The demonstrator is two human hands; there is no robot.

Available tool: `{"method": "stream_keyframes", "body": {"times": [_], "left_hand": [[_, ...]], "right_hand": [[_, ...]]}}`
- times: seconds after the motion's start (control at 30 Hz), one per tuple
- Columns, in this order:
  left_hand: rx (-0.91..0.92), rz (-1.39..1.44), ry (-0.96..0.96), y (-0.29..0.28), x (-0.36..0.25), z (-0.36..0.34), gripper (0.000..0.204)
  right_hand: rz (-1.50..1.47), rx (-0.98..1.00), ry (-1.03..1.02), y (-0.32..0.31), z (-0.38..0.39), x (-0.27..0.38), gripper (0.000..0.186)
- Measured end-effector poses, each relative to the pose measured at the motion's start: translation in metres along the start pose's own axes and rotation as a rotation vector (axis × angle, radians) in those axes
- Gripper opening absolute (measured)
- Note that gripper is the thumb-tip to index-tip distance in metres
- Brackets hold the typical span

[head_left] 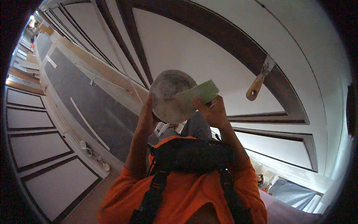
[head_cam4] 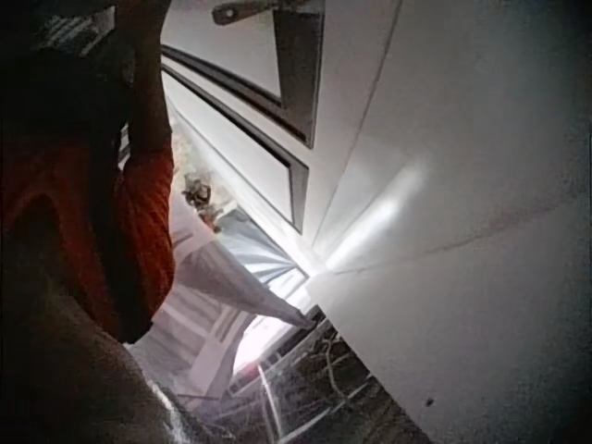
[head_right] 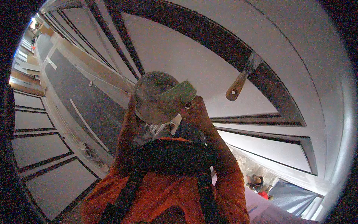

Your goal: The person applies putty to a gap in a ceiling panel using a scraper and a sanding block.

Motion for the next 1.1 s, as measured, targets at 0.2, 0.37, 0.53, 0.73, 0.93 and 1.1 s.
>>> {"method": "stream_keyframes", "body": {"times": [0.2,0.37,0.53,0.73,0.93,1.1], "left_hand": [[-0.043,0.006,-0.148,-0.035,0.059,-0.026,0.063],[0.129,0.062,-0.246,-0.018,0.09,-0.034,0.059],[0.229,-0.024,-0.362,0.016,0.12,-0.033,0.06],[0.428,-0.119,-0.491,0.079,0.138,-0.028,0.062],[0.57,-0.207,-0.673,0.129,0.176,-0.026,0.063],[0.574,-0.272,-0.765,0.145,0.198,-0.032,0.061]], "right_hand": [[0.203,-0.006,-0.517,-0.005,0.024,0.018,0.037],[0.401,-0.037,-0.486,-0.029,0.06,0.009,0.042],[0.281,-0.274,-0.23,-0.064,0.113,-0.032,0.035],[0.067,-0.708,0.394,-0.111,0.179,-0.044,0.017],[0.026,-0.905,0.358,-0.161,0.217,-0.054,0.026],[-0.357,-1.12,0.158,-0.182,0.269,-0.082,0.026]]}}
Point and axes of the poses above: each hand's wrist, its own z-axis away from the middle knuckle, its own y-axis out of the palm, x = y × z, the point moved 4 cm from there along -z, towards the middle knuckle, and after that the axes turned 4 degrees about -x, right-handed, at the moved point
